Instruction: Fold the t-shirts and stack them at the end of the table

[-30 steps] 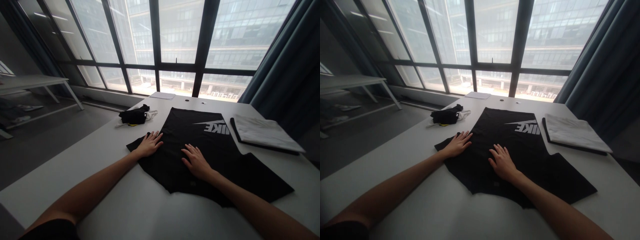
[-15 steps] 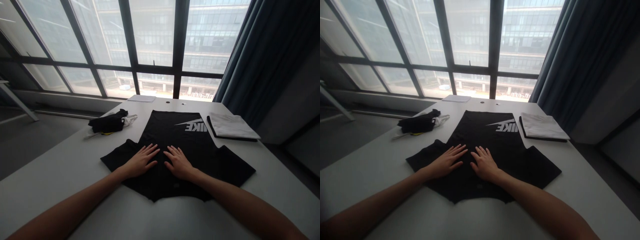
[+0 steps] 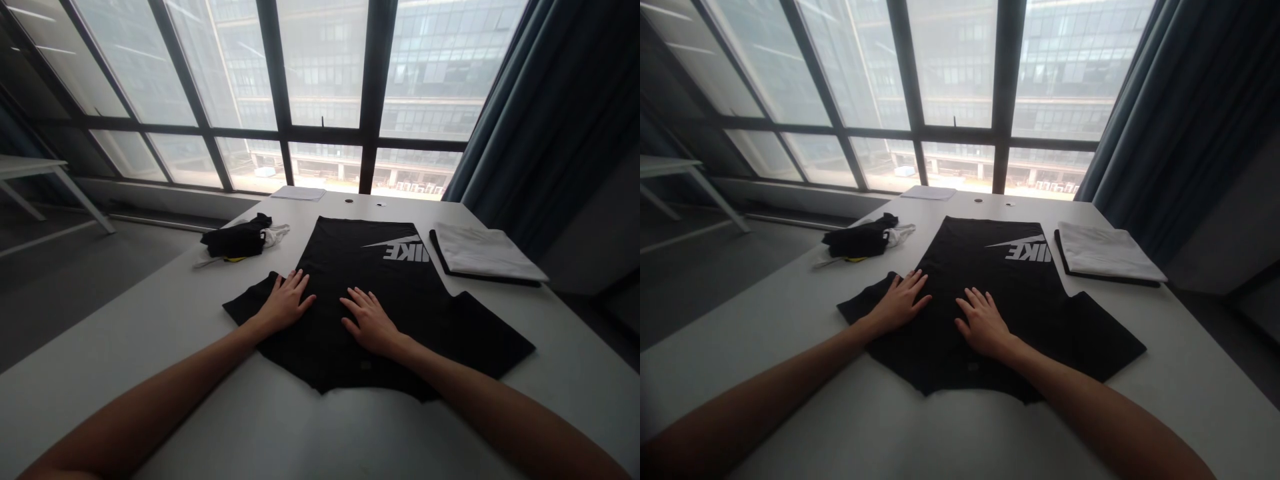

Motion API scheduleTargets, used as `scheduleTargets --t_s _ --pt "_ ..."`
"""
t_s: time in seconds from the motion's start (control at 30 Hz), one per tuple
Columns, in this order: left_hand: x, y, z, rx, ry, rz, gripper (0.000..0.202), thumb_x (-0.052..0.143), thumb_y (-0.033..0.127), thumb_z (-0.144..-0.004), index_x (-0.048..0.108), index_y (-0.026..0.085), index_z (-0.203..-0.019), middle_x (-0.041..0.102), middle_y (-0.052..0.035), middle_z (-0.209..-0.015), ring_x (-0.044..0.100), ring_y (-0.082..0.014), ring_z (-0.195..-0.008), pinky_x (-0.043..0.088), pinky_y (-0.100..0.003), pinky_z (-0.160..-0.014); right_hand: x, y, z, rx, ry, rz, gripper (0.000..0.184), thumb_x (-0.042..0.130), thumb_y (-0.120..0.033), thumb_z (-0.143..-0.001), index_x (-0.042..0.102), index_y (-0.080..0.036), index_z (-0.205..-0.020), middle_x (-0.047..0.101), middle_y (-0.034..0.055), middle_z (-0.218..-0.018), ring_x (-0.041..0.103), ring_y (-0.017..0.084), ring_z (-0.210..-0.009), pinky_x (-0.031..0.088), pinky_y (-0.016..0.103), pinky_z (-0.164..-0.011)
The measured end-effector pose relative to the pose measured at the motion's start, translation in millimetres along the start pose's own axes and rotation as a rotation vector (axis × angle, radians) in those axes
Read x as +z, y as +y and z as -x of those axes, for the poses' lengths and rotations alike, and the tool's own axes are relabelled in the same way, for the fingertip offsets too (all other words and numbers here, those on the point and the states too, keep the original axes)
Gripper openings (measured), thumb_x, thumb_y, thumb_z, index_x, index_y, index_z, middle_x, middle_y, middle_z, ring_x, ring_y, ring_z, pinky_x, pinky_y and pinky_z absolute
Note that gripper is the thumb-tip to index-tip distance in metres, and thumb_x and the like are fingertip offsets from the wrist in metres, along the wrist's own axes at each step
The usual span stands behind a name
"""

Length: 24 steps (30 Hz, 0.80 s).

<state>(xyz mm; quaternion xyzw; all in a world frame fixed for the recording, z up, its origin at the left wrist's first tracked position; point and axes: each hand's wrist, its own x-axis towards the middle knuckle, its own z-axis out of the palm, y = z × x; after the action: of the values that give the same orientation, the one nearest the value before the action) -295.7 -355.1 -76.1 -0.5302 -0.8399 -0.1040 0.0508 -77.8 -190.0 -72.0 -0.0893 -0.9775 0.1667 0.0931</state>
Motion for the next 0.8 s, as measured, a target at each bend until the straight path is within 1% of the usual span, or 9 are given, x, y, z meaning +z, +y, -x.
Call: scheduleTargets --t_s 0.07,0.1,0.17,0.27,0.37,0.53,0.7,0.8 --pt "-5.7 10 4 0.094 0.046 0.044 0.061 0.042 0.049 -0.102 0.042 0.017 -0.153 0.032 -0.0144 -0.161 0.023 -0.0313 -0.152 0.018 -0.055 -0.122 1 0 0 0.001 -0.001 0.001 0.054 0.048 -0.041 -0.099 0.047 -0.021 -0.149 0.032 0.0109 -0.163 0.021 0.026 -0.153 0.014 0.051 -0.124" --pt "-8.8 16 7 0.155 0.049 0.077 0.059 0.042 0.047 -0.102 0.04 0.019 -0.154 0.033 -0.012 -0.162 0.023 -0.0291 -0.152 0.019 -0.052 -0.123 1 0 0 0.001 -0.001 0.003 0.054 0.048 -0.041 -0.099 0.047 -0.021 -0.149 0.033 0.0109 -0.163 0.022 0.026 -0.152 0.014 0.051 -0.124" --pt "-13.3 27 13 0.266 0.015 0.141 0.059 0.043 0.046 -0.103 0.036 0.022 -0.156 0.032 -0.0084 -0.162 0.024 -0.0262 -0.152 0.022 -0.048 -0.123 2 0 -1 0.005 -0.002 0.006 0.054 0.049 -0.04 -0.098 0.047 -0.021 -0.149 0.033 0.0109 -0.162 0.022 0.026 -0.152 0.014 0.051 -0.123" --pt "-13.7 36 18 0.35 -0.087 0.166 0.063 0.045 0.05 -0.103 0.03 0.027 -0.159 0.027 -0.0067 -0.164 0.021 -0.0267 -0.153 0.02 -0.049 -0.124 3 0 -1 0.005 0.001 0.01 0.054 0.048 -0.04 -0.098 0.047 -0.021 -0.149 0.034 0.0108 -0.162 0.023 0.026 -0.152 0.014 0.051 -0.124" --pt "-8.7 33 20 0.371 -0.16 0.13 0.064 0.044 0.055 -0.102 0.028 0.03 -0.159 0.022 -0.0055 -0.165 0.017 -0.028 -0.153 0.017 -0.051 -0.124 2 -1 -1 0.003 0.003 0.01 0.054 0.048 -0.04 -0.098 0.047 -0.021 -0.149 0.034 0.0114 -0.162 0.023 0.027 -0.152 0.015 0.051 -0.123" --pt "-2.8 27 19 0.377 -0.144 0.111 0.063 0.043 0.056 -0.102 0.026 0.034 -0.159 0.02 -0.0041 -0.166 0.017 -0.0281 -0.153 0.016 -0.05 -0.124 1 -3 -1 0.008 0.0 0.006 0.055 0.049 -0.04 -0.098 0.047 -0.02 -0.149 0.034 0.012 -0.162 0.023 0.027 -0.152 0.015 0.052 -0.123" --pt "-4.6 28 19 0.383 -0.138 0.116 0.063 0.043 0.056 -0.102 0.025 0.035 -0.159 0.02 -0.0034 -0.166 0.018 -0.0286 -0.153 0.017 -0.05 -0.124 0 -3 -2 0.011 -0.007 0.0 0.055 0.048 -0.04 -0.098 0.047 -0.021 -0.149 0.034 0.012 -0.162 0.023 0.026 -0.152 0.015 0.051 -0.123" --pt "-6.6 29 19 0.37 -0.16 0.11 0.063 0.041 0.058 -0.102 0.026 0.034 -0.159 0.019 -0.0036 -0.166 0.018 -0.0289 -0.153 0.017 -0.051 -0.124 0 -3 -2 0.012 -0.004 -0.002 0.054 0.049 -0.04 -0.098 0.047 -0.021 -0.149 0.034 0.0122 -0.162 0.023 0.026 -0.152 0.014 0.051 -0.123"
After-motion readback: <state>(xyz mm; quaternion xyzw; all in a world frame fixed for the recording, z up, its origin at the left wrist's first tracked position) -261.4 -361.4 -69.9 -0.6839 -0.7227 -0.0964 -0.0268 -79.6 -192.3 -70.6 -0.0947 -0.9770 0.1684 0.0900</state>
